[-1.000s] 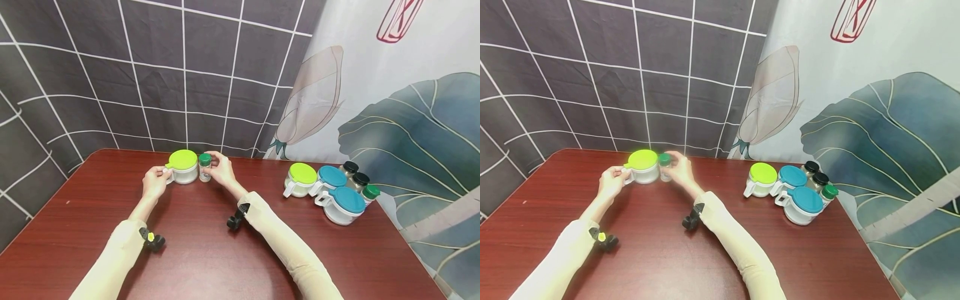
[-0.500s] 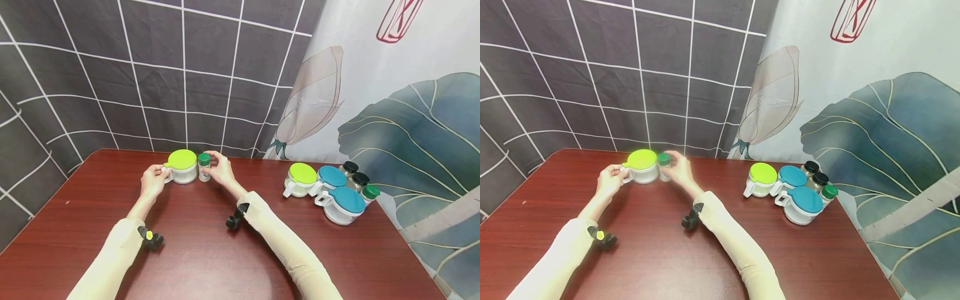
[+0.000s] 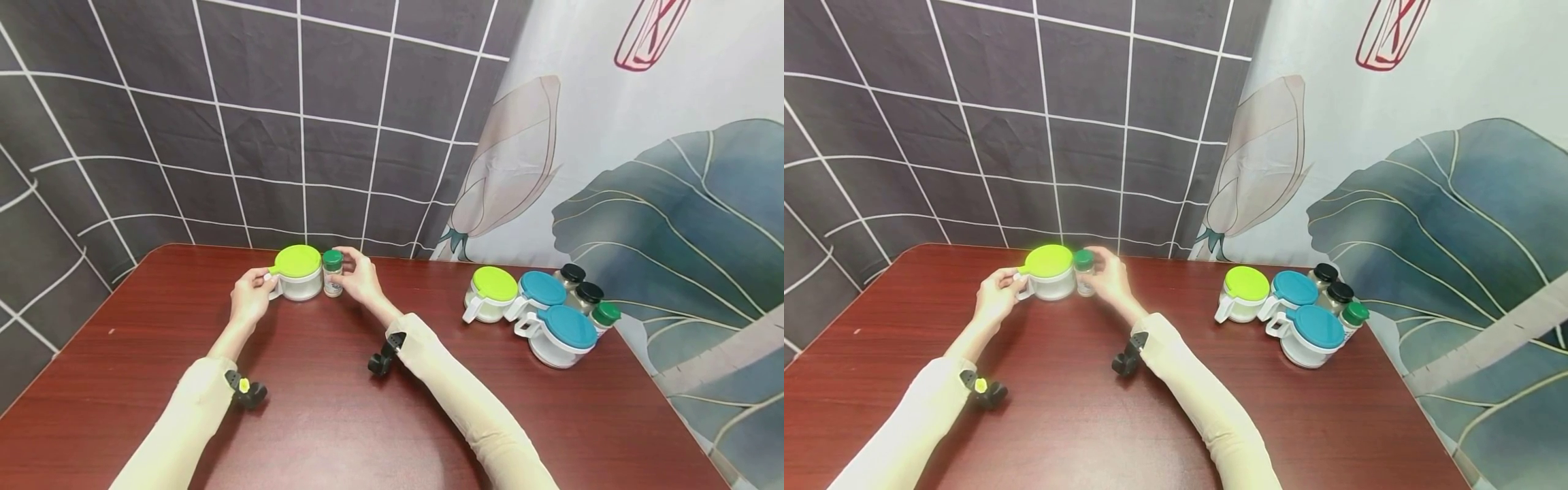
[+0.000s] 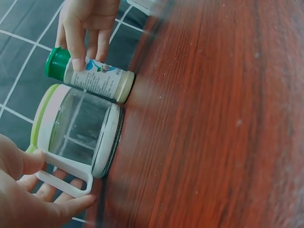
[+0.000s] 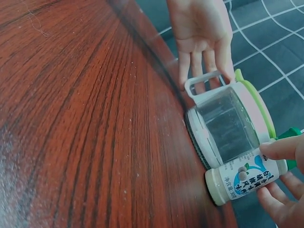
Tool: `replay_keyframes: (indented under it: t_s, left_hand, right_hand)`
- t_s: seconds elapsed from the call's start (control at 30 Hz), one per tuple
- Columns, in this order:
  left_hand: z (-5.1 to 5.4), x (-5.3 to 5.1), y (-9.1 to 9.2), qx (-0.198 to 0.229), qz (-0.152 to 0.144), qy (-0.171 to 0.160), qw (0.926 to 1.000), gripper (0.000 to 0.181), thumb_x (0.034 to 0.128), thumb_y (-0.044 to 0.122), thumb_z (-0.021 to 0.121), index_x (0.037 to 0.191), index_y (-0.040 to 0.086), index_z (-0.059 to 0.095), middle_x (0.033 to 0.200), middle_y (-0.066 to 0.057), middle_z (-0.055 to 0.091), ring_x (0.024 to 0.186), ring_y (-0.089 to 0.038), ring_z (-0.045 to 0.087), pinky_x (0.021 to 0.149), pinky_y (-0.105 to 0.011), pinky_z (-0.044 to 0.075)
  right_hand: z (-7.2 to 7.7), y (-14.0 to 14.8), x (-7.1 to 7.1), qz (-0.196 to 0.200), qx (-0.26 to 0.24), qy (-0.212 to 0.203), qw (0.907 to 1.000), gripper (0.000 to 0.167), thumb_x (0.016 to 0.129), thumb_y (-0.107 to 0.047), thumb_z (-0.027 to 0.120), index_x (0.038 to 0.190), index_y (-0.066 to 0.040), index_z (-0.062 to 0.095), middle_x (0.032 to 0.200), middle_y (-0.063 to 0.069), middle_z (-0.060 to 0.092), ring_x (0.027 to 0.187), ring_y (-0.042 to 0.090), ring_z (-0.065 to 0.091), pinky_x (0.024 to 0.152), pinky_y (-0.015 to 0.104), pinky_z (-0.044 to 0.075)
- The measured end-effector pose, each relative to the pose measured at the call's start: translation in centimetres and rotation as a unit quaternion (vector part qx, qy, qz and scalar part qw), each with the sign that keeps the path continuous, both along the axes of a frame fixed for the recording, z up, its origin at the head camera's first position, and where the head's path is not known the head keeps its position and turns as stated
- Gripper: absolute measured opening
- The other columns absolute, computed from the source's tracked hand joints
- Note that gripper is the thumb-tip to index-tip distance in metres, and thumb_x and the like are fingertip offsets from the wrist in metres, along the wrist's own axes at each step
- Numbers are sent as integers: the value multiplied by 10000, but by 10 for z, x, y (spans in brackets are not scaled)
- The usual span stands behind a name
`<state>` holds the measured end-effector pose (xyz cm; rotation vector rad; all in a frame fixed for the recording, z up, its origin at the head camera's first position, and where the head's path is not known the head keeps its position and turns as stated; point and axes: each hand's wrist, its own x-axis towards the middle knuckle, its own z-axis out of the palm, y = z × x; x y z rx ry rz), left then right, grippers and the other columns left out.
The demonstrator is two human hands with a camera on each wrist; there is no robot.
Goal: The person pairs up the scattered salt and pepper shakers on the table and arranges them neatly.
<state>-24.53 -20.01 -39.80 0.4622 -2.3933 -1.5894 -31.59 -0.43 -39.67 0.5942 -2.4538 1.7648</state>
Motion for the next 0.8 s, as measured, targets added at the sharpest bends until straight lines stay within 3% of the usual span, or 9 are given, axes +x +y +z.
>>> replay_keyframes:
  t_s: [0.4,0.8]
  left_hand:
    - [5,1,-1,-53,-220,-91,9997,405,992,147,477,1350,-42,491,1306,-278,558,1230,-344,523,1011,-415,397]
    - [4,6,3,47,180,193,9996,378,971,143,504,1318,2,552,1296,-232,590,1224,-327,561,1019,-418,409]
  right_hand:
    - [2,2,-2,38,6,54,10000,559,725,78,762,1248,2,580,1150,239,664,1037,350,668,882,347,548]
    - [4,6,2,-18,105,77,9999,571,727,55,773,1259,7,572,1174,218,663,1051,334,663,896,344,542]
